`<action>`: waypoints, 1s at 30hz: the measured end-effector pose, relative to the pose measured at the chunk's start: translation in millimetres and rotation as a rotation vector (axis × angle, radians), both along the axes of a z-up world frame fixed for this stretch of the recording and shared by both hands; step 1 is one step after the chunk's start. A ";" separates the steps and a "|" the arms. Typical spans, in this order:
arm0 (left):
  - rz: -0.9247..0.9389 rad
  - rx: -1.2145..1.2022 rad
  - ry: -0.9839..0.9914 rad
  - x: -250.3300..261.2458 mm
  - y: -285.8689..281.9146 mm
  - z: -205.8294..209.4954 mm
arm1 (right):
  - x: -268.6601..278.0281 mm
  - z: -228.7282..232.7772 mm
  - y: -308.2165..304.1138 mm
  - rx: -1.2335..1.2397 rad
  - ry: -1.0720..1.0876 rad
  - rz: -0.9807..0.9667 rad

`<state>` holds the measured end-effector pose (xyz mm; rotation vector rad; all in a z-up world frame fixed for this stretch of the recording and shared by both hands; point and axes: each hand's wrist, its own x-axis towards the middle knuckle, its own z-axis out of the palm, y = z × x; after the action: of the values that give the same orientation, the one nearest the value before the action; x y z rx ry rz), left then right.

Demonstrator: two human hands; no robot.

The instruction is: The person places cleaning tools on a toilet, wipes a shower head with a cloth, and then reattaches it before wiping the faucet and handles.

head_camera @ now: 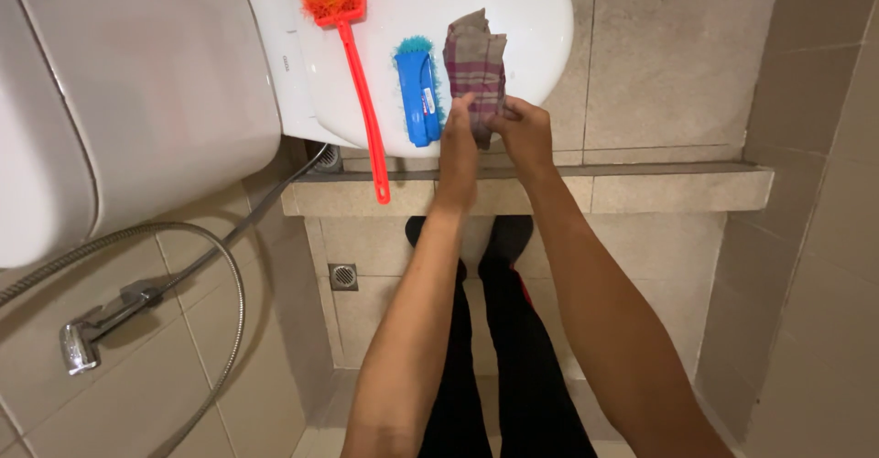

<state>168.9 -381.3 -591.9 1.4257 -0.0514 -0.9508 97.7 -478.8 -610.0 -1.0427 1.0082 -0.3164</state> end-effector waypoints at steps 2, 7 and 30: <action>-0.013 -0.005 -0.077 -4.3 4.1 4.8 | -5.6 8.8 -0.9 -0.010 0.038 0.012; -0.001 0.023 0.101 -17.2 6.0 32.9 | -28.3 40.7 11.3 -0.154 0.102 0.052; 0.244 -0.379 0.545 -93.1 166.2 313.7 | -124.5 423.1 206.8 -0.911 0.167 0.011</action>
<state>75.8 -215.1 -278.3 0.7741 0.3245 -1.0315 -26.7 -271.9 -186.8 -1.9157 1.0164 -0.7248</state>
